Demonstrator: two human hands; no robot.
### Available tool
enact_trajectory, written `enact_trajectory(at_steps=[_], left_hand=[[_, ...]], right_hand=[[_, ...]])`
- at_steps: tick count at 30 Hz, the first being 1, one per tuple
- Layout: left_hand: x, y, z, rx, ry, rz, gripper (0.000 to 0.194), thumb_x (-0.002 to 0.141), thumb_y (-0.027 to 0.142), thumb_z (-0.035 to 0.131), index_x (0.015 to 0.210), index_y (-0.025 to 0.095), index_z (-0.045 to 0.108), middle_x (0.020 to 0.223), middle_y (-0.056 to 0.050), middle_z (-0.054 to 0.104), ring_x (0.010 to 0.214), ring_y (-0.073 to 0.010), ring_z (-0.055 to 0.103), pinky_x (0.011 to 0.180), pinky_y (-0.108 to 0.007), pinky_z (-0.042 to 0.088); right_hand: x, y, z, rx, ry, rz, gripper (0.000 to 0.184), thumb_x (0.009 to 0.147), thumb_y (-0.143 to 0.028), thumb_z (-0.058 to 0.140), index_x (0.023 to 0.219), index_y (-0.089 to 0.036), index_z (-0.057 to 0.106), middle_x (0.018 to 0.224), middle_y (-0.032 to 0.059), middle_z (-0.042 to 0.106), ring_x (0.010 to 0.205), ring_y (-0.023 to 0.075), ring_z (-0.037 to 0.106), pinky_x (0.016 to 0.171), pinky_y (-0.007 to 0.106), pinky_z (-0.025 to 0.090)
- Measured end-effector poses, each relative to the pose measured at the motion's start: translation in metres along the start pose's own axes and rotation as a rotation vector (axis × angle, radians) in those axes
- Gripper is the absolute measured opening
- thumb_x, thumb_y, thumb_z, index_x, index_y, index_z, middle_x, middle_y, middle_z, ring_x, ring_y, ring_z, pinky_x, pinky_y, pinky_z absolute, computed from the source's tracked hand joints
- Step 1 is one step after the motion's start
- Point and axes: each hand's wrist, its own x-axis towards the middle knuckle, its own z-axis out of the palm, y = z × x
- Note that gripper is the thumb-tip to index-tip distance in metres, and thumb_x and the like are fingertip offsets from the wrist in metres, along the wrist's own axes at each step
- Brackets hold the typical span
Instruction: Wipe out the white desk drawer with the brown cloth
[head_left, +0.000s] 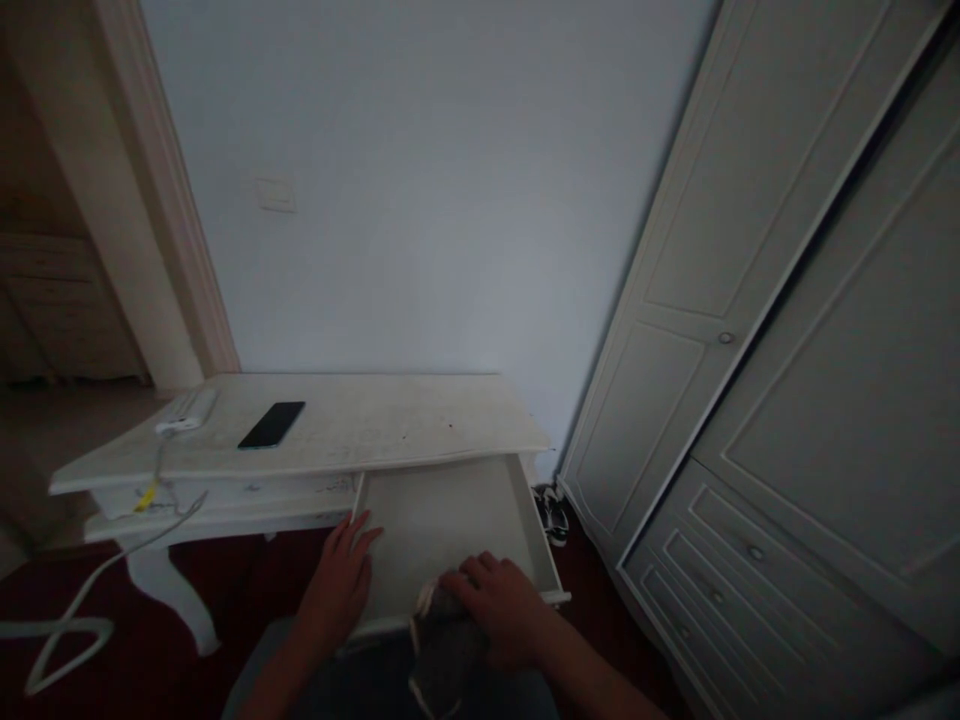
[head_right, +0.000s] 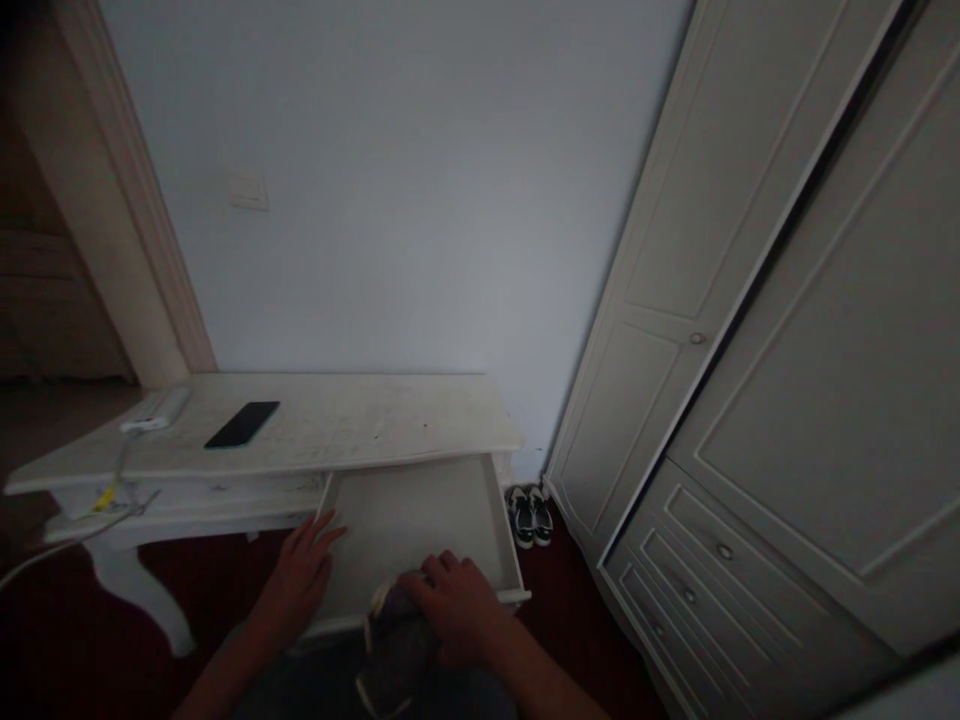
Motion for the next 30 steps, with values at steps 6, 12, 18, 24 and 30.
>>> enact_trajectory(at_steps=[6, 12, 18, 24, 30], left_hand=[[-0.001, -0.009, 0.000, -0.039, -0.018, -0.030, 0.049, 0.105, 0.022, 0.033, 0.135, 0.022, 0.072, 0.155, -0.011, 0.064, 0.144, -0.0295, 0.054, 0.122, -0.057, 0.048], [-0.004, -0.008, -0.002, -0.023, -0.099, -0.036, 0.053, 0.097, 0.012, 0.038, 0.140, 0.018, 0.068, 0.164, -0.012, 0.055, 0.147, -0.0285, 0.052, 0.125, -0.054, 0.045], [-0.005, -0.008, 0.000, -0.147, -0.046, -0.097, 0.049, 0.098, 0.019, 0.041, 0.138, 0.022, 0.070, 0.163, -0.009, 0.057, 0.144, -0.0285, 0.056, 0.125, -0.057, 0.046], [-0.005, -0.026, 0.012, -0.398, 0.043, -0.170, 0.050, 0.103, 0.048, 0.040, 0.131, 0.026, 0.075, 0.154, -0.010, 0.066, 0.140, -0.0325, 0.062, 0.121, -0.063, 0.047], [-0.005, -0.042, 0.023, -0.519, 0.020, -0.179, 0.055, 0.103, 0.055, 0.039, 0.130, 0.025, 0.076, 0.156, -0.011, 0.065, 0.144, -0.0310, 0.059, 0.127, -0.060, 0.039]], right_hand=[[0.057, -0.049, 0.018, -0.053, 0.124, -0.080, 0.072, 0.082, -0.045, 0.080, 0.145, -0.029, 0.049, 0.126, 0.0109, 0.067, 0.107, 0.0358, 0.063, 0.077, 0.042, 0.055], [0.044, -0.033, 0.016, 0.016, 0.127, -0.095, 0.070, 0.081, -0.032, 0.079, 0.145, -0.032, 0.050, 0.126, 0.0088, 0.066, 0.111, 0.0325, 0.061, 0.080, 0.037, 0.052], [-0.009, 0.026, 0.001, 0.105, 0.008, 0.014, 0.067, 0.080, -0.031, 0.080, 0.142, -0.030, 0.055, 0.127, 0.0080, 0.067, 0.115, 0.0302, 0.063, 0.087, 0.035, 0.048], [-0.028, 0.039, -0.002, 0.207, 0.044, 0.119, 0.047, 0.085, -0.035, 0.077, 0.129, -0.027, 0.062, 0.120, 0.0075, 0.069, 0.113, 0.0293, 0.064, 0.088, 0.034, 0.045], [0.027, -0.016, 0.006, 0.179, 0.111, 0.009, 0.056, 0.082, -0.041, 0.080, 0.132, -0.028, 0.059, 0.119, 0.0077, 0.069, 0.109, 0.0305, 0.065, 0.086, 0.037, 0.050]])
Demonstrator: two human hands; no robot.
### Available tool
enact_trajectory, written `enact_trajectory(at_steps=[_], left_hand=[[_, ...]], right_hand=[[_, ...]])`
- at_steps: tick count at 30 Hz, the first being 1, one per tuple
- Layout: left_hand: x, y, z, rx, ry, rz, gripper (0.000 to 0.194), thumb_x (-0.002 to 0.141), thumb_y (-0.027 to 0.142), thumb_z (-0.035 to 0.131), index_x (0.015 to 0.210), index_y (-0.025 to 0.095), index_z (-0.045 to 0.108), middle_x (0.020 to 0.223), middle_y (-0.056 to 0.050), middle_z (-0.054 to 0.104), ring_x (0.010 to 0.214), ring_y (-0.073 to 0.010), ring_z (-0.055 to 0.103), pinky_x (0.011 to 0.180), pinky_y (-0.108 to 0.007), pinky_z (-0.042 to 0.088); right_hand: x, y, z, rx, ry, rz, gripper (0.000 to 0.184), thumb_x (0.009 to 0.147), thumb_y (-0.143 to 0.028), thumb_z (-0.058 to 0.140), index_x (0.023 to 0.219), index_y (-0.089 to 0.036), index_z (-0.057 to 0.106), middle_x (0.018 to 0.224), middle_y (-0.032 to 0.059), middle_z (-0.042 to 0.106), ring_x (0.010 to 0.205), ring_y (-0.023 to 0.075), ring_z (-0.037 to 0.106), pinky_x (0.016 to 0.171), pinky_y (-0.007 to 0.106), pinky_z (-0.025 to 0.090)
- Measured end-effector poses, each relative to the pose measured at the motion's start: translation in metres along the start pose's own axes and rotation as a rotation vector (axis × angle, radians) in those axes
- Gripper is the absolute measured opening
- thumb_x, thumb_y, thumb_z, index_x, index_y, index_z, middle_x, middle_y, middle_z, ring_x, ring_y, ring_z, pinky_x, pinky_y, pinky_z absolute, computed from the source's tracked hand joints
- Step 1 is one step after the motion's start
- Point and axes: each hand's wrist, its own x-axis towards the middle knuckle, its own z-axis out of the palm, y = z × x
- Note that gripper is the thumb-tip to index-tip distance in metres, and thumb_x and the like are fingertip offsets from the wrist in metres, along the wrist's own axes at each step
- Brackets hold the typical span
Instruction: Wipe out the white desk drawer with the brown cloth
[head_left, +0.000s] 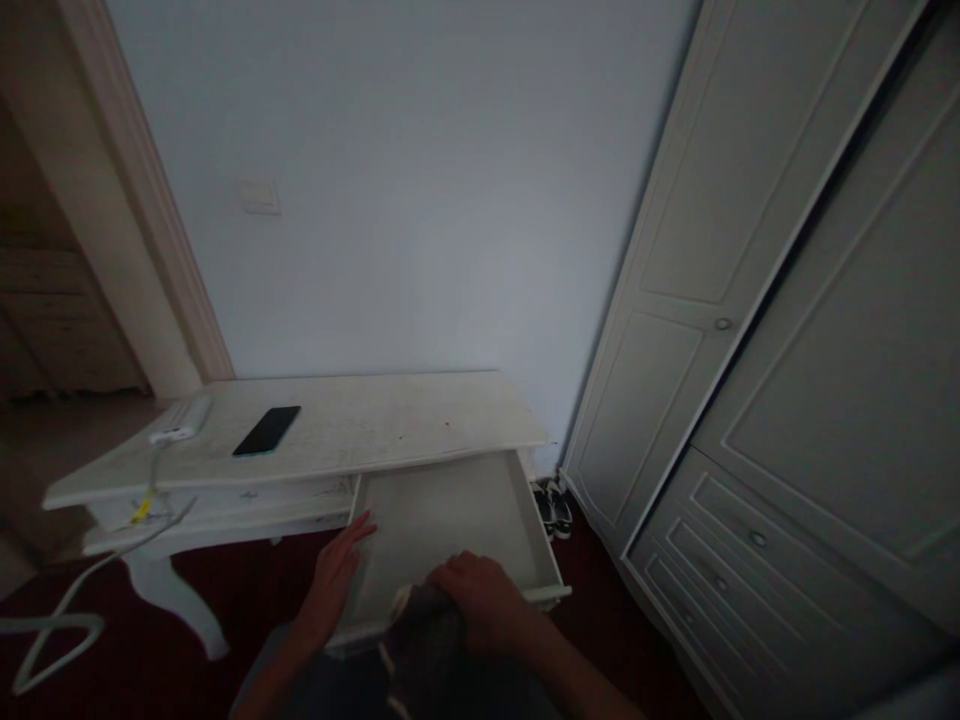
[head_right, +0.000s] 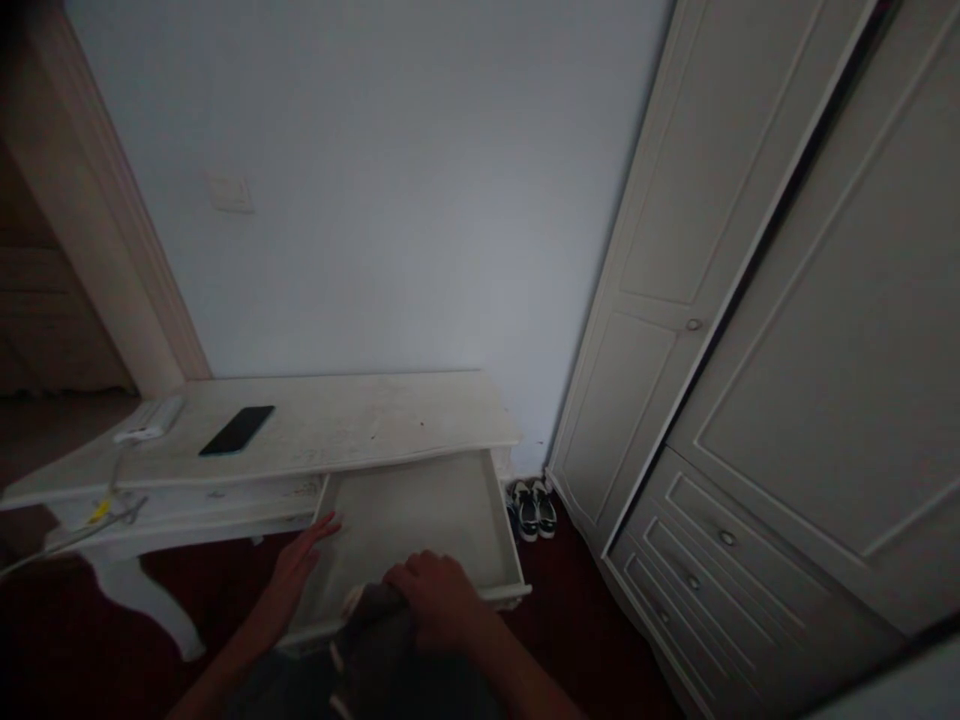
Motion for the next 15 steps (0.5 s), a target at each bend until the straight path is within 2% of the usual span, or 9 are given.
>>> enact_trajectory(at_steps=[4, 7, 11, 15], left_hand=[[0.010, -0.003, -0.007, 0.103, -0.060, -0.006, 0.050, 0.099, 0.042, 0.041, 0.134, 0.026, 0.073, 0.143, -0.008, 0.074, 0.133, -0.0295, 0.066, 0.119, -0.056, 0.049], [0.027, 0.007, -0.011, 0.308, -0.077, 0.035, 0.056, 0.088, 0.021, 0.044, 0.137, 0.026, 0.072, 0.140, -0.008, 0.075, 0.127, -0.0303, 0.068, 0.113, -0.055, 0.052], [0.043, 0.026, -0.007, 0.548, -0.043, 0.051, 0.074, 0.078, 0.002, 0.045, 0.140, 0.031, 0.071, 0.163, -0.004, 0.058, 0.144, -0.0327, 0.053, 0.119, -0.058, 0.043], [0.045, 0.031, -0.002, 0.572, -0.072, 0.036, 0.079, 0.074, -0.003, 0.045, 0.140, 0.033, 0.071, 0.166, -0.003, 0.054, 0.147, -0.0328, 0.049, 0.119, -0.058, 0.043]], right_hand=[[0.045, -0.042, 0.021, -0.146, 0.022, -0.078, 0.061, 0.077, -0.042, 0.082, 0.129, -0.024, 0.057, 0.113, 0.0100, 0.070, 0.101, 0.0328, 0.066, 0.078, 0.042, 0.055], [0.058, -0.057, 0.029, -0.188, 0.041, -0.093, 0.066, 0.074, -0.044, 0.085, 0.129, -0.023, 0.055, 0.113, 0.0103, 0.070, 0.100, 0.0326, 0.067, 0.078, 0.043, 0.057], [0.042, -0.045, 0.024, -0.145, 0.073, -0.101, 0.056, 0.081, -0.039, 0.080, 0.129, -0.025, 0.055, 0.115, 0.0084, 0.069, 0.103, 0.0306, 0.066, 0.081, 0.041, 0.055], [0.008, -0.013, 0.008, -0.117, 0.025, -0.061, 0.059, 0.080, -0.034, 0.079, 0.132, -0.027, 0.054, 0.118, 0.0074, 0.068, 0.107, 0.0301, 0.065, 0.083, 0.038, 0.051]])
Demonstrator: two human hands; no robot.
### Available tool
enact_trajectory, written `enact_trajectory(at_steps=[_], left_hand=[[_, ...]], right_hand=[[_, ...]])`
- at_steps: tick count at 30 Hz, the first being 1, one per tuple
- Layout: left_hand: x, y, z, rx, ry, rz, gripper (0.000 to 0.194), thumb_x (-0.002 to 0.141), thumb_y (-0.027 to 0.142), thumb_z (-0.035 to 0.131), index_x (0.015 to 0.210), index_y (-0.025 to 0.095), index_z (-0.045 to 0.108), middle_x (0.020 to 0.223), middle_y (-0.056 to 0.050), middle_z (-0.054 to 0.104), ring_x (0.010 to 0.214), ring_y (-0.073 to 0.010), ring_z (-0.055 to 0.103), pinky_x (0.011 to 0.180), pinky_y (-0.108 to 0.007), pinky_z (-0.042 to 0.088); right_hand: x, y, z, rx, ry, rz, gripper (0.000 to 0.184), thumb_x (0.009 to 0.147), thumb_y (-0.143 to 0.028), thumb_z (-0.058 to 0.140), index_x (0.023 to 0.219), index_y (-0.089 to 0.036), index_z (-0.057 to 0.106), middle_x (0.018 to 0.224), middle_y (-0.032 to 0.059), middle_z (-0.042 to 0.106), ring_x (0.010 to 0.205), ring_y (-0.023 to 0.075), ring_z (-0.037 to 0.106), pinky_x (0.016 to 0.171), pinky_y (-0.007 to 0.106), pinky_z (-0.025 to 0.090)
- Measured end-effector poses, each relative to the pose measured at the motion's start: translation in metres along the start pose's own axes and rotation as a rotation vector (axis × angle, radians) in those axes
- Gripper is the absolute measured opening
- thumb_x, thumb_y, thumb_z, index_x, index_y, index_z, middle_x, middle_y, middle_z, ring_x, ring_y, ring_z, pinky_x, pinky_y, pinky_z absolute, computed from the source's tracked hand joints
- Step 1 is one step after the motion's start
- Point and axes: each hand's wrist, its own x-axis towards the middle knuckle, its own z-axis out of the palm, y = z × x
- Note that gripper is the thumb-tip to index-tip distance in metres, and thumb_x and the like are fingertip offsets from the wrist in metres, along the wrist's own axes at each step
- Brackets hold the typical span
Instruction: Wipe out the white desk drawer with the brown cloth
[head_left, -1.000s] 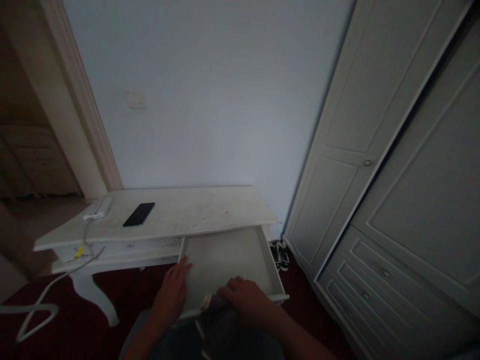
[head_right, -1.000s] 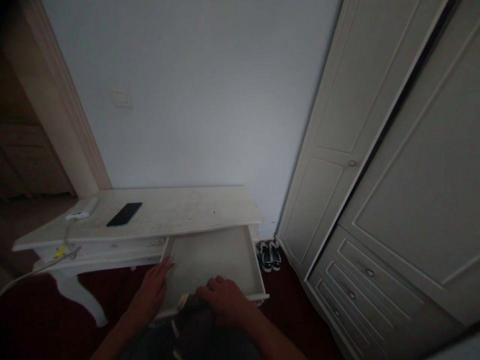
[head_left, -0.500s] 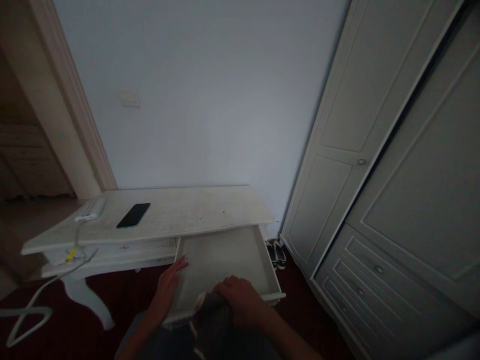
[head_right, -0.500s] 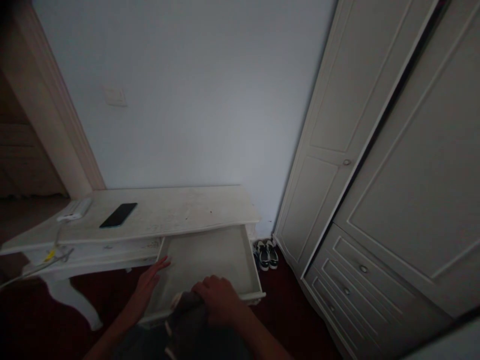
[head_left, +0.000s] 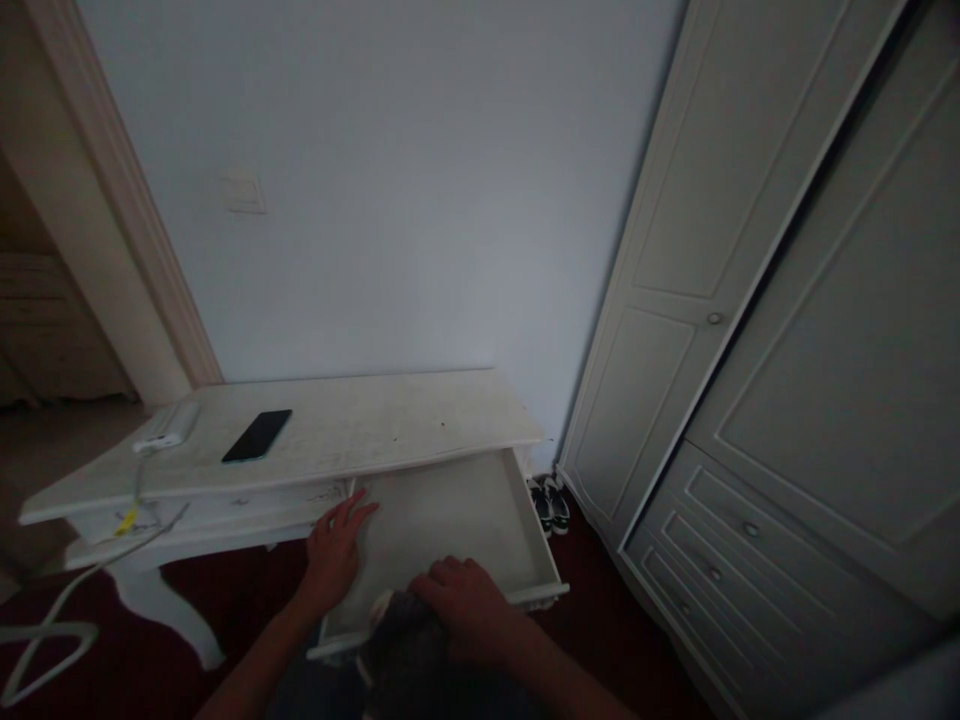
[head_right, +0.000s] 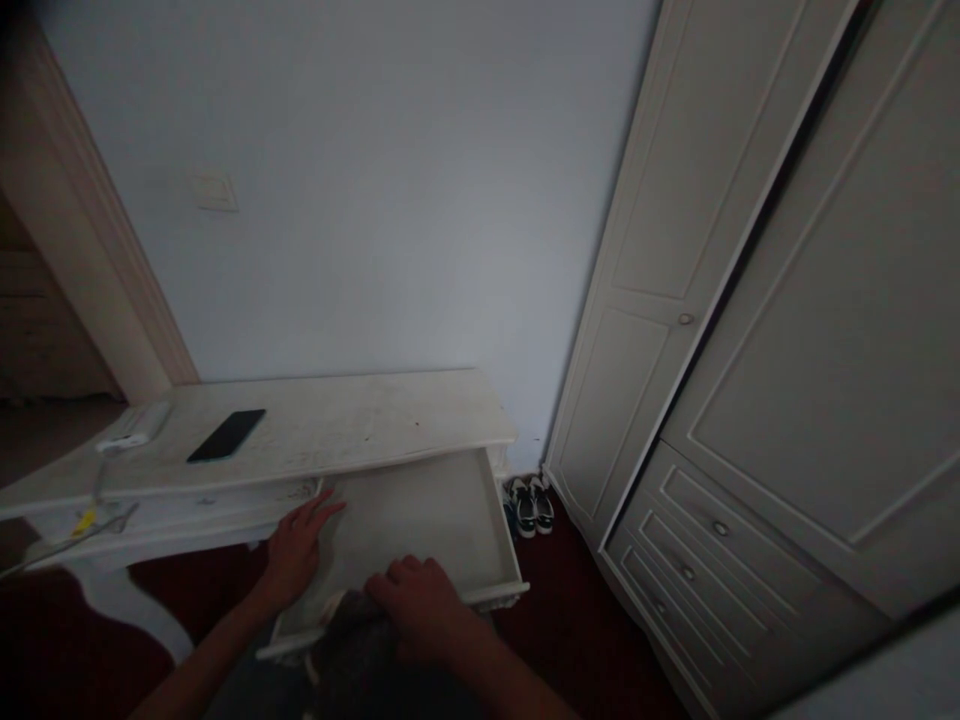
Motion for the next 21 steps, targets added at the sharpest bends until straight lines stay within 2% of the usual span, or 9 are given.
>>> enact_trajectory(at_steps=[4, 7, 10, 15, 21], left_hand=[[0.001, -0.003, 0.002, -0.056, 0.003, 0.003, 0.072, 0.078, 0.000, 0.044, 0.136, 0.031, 0.073, 0.162, -0.005, 0.058, 0.144, -0.0321, 0.054, 0.117, -0.057, 0.045], [0.004, -0.005, 0.002, -0.111, 0.030, 0.027, 0.063, 0.080, 0.007, 0.046, 0.131, 0.029, 0.075, 0.157, -0.006, 0.063, 0.141, -0.0311, 0.058, 0.117, -0.056, 0.047], [0.006, -0.005, 0.001, -0.161, 0.048, 0.057, 0.055, 0.082, 0.013, 0.048, 0.127, 0.028, 0.076, 0.152, -0.006, 0.067, 0.139, -0.0301, 0.060, 0.117, -0.055, 0.048], [0.004, -0.007, 0.001, -0.246, 0.073, 0.059, 0.049, 0.090, 0.021, 0.044, 0.127, 0.029, 0.075, 0.151, -0.007, 0.067, 0.141, -0.0290, 0.058, 0.118, -0.057, 0.046], [0.001, -0.011, 0.004, -0.342, 0.060, 0.054, 0.047, 0.099, 0.031, 0.036, 0.126, 0.028, 0.075, 0.152, -0.008, 0.064, 0.144, -0.0295, 0.055, 0.120, -0.060, 0.042]], right_hand=[[-0.023, 0.021, -0.008, 0.033, -0.027, 0.118, 0.049, 0.085, -0.041, 0.076, 0.127, -0.027, 0.056, 0.117, 0.0071, 0.069, 0.107, 0.0296, 0.064, 0.085, 0.038, 0.048], [-0.021, 0.017, -0.003, 0.002, -0.025, 0.121, 0.052, 0.082, -0.041, 0.078, 0.127, -0.027, 0.057, 0.118, 0.0082, 0.068, 0.109, 0.0305, 0.063, 0.088, 0.040, 0.048], [-0.006, 0.001, 0.007, -0.066, 0.017, 0.048, 0.060, 0.077, -0.037, 0.081, 0.130, -0.026, 0.055, 0.119, 0.0094, 0.068, 0.109, 0.0319, 0.062, 0.091, 0.044, 0.048], [0.032, -0.034, 0.016, -0.156, 0.118, -0.130, 0.057, 0.080, -0.045, 0.082, 0.126, -0.023, 0.056, 0.113, 0.0079, 0.068, 0.103, 0.0297, 0.062, 0.087, 0.044, 0.051], [0.059, -0.058, 0.022, -0.233, 0.269, -0.322, 0.030, 0.100, -0.043, 0.066, 0.121, -0.024, 0.058, 0.110, 0.0043, 0.068, 0.099, 0.0253, 0.061, 0.087, 0.041, 0.051]])
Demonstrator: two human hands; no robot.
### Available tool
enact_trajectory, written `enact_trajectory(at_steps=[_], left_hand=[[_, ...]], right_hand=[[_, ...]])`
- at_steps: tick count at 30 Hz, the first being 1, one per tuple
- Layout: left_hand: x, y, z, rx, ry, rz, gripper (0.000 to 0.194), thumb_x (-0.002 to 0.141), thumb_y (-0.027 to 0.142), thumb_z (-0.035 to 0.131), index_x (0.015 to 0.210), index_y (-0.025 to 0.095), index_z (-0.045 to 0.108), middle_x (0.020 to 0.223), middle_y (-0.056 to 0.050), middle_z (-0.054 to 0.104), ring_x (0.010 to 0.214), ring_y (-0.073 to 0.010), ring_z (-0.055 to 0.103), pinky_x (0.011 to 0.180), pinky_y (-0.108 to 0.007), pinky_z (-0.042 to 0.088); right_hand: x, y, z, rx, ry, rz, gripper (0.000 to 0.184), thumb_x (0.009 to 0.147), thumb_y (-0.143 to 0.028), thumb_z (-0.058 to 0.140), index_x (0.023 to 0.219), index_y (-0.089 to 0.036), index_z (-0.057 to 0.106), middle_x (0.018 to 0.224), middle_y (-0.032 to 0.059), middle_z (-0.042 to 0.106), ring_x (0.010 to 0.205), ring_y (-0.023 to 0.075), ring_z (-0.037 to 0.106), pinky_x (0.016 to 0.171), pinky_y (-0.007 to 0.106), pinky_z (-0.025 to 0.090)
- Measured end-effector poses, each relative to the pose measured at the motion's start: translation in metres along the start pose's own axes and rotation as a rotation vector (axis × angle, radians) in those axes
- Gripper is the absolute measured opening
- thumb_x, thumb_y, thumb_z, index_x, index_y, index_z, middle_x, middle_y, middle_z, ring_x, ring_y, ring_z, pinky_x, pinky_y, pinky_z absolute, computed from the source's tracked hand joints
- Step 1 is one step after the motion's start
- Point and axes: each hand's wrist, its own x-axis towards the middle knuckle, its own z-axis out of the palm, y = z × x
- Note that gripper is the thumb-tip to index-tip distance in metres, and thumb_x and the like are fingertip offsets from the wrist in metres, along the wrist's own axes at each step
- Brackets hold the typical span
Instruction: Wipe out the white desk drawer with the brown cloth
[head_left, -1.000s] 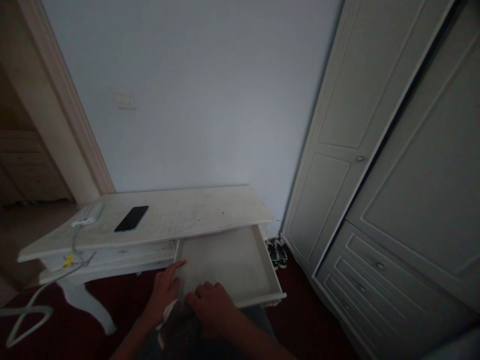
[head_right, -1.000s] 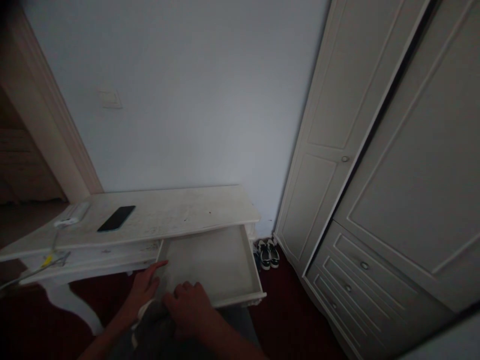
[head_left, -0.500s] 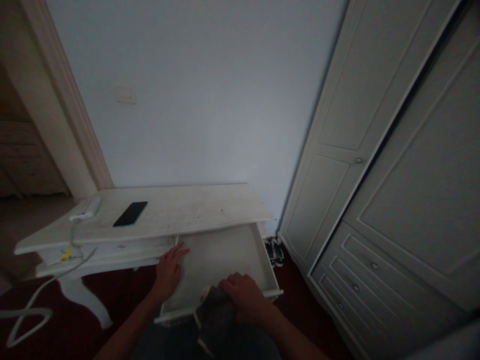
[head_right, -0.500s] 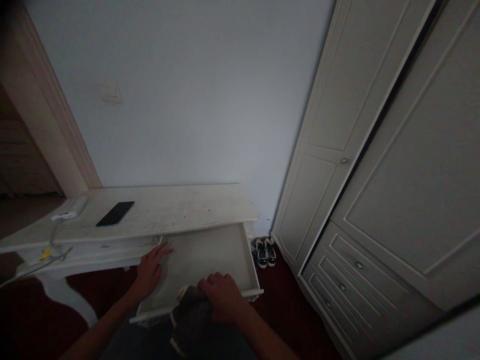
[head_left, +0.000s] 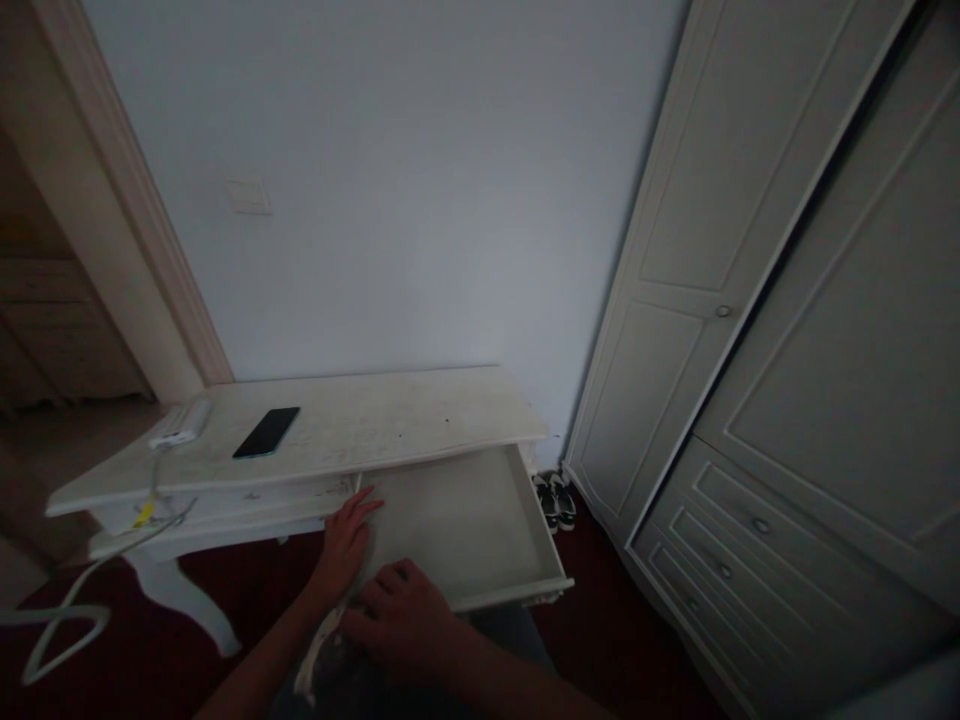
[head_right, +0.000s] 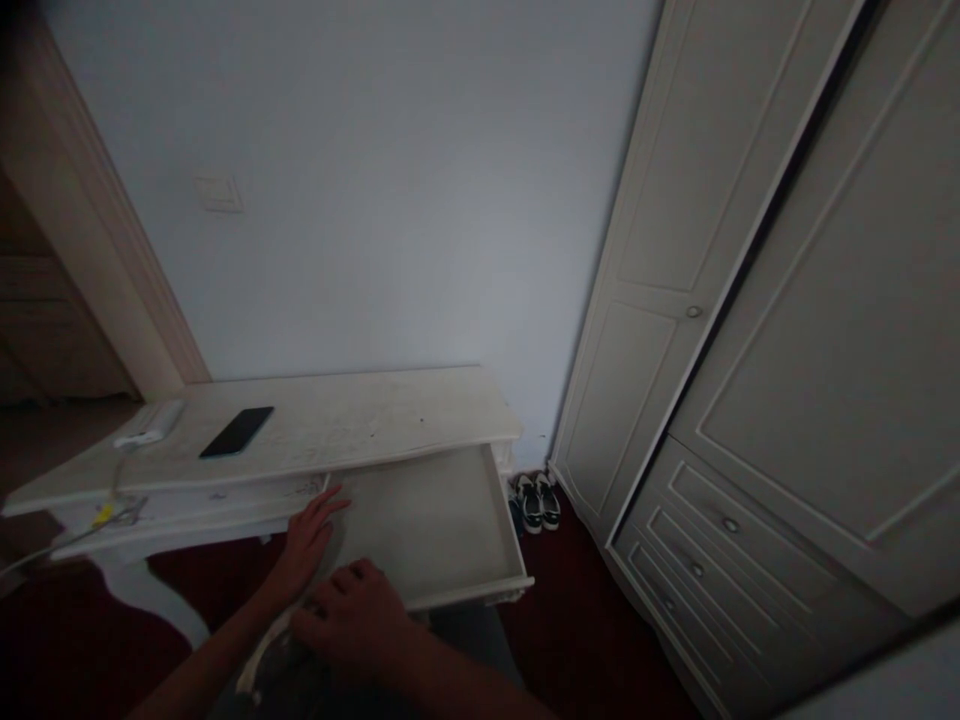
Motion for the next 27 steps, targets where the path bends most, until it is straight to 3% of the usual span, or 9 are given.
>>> enact_trajectory(at_steps=[5, 13, 27], left_hand=[[0.000, -0.002, 0.001, -0.014, -0.021, -0.036, 0.047, 0.101, 0.031, 0.035, 0.126, 0.028, 0.074, 0.153, -0.007, 0.063, 0.144, -0.0284, 0.054, 0.121, -0.060, 0.041], [0.000, 0.001, -0.002, 0.018, -0.040, -0.029, 0.049, 0.099, 0.028, 0.034, 0.126, 0.027, 0.075, 0.154, -0.009, 0.062, 0.144, -0.0299, 0.055, 0.119, -0.059, 0.043], [-0.002, 0.000, 0.002, 0.075, -0.013, 0.017, 0.048, 0.088, 0.014, 0.040, 0.117, 0.026, 0.077, 0.158, -0.010, 0.060, 0.146, -0.0301, 0.055, 0.115, -0.057, 0.047]], right_hand=[[0.012, -0.008, 0.007, 0.009, 0.028, -0.023, 0.026, 0.105, -0.044, 0.058, 0.122, -0.025, 0.058, 0.113, 0.0050, 0.067, 0.102, 0.0261, 0.061, 0.087, 0.043, 0.052], [0.017, -0.010, 0.005, 0.030, -0.044, 0.046, 0.052, 0.089, -0.051, 0.076, 0.128, -0.023, 0.056, 0.117, 0.0065, 0.066, 0.104, 0.0271, 0.063, 0.088, 0.043, 0.054], [0.013, -0.010, 0.010, 0.043, -0.064, 0.096, 0.054, 0.088, -0.051, 0.077, 0.129, -0.022, 0.056, 0.121, 0.0101, 0.067, 0.108, 0.0301, 0.062, 0.088, 0.046, 0.056]])
